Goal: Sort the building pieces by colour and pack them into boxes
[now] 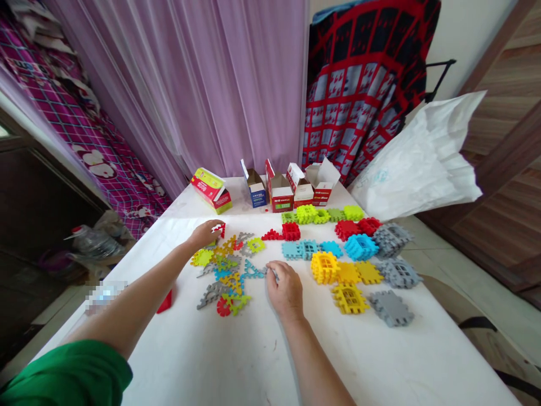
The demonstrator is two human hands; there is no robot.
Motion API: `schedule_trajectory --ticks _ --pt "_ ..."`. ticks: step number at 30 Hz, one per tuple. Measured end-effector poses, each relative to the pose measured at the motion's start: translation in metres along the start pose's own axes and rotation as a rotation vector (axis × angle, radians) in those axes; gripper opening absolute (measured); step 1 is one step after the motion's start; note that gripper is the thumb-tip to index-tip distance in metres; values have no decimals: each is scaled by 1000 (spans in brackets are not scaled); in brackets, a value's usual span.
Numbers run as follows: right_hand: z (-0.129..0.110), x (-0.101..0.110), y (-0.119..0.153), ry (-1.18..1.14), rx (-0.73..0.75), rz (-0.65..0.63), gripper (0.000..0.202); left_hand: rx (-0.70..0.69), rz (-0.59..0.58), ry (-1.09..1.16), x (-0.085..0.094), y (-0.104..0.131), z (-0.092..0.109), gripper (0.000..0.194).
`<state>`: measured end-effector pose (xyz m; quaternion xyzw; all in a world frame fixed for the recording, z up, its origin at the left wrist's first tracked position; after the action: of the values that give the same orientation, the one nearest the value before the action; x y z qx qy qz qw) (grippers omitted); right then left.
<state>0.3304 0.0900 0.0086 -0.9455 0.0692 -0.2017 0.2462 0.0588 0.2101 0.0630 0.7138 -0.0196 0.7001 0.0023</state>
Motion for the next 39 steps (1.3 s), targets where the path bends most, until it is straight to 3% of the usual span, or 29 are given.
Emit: schedule_trajectory --ticks 4,9,15,24,27,30,33,36,39 --pt "2 -1 0 -3 -3 -7 24 76 -27 -18 -1 -2 -19 43" --pt "4 -1 1 -7 -12 -27 23 174 -91 -59 -4 -4 -25 32" --pt "2 -1 0 -5 -11 -21 24 218 -142 -121 -4 -15 -7 50" --pt "-1 -1 -1 2 -9 -13 23 37 -100 -89 0 -25 20 38" --pt "-1 0 -2 -42 -15 19 23 -51 -59 -37 4 -24 39 43" --pt "1 3 -2 -132 -68 141 23 -173 -28 25 8 -22 72 47" --pt "3 6 -2 -197 -146 241 21 -262 -1 60 13 -20 106 35" --pt "4 7 -2 -219 -166 240 20 -294 17 71 15 -18 128 30" --pt "3 6 -3 -221 -169 225 20 -293 14 63 12 -16 137 30"
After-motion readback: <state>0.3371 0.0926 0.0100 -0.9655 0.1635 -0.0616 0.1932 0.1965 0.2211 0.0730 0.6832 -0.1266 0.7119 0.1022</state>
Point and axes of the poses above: each hand's wrist, its own y-axis away from the middle knuckle, its own x-axis out of the back of the hand, z = x × y, the point moved 3 cm from there along -y, towards the middle knuckle, and after that the axes turned 12 degrees about -y, right-handed, at the moved point
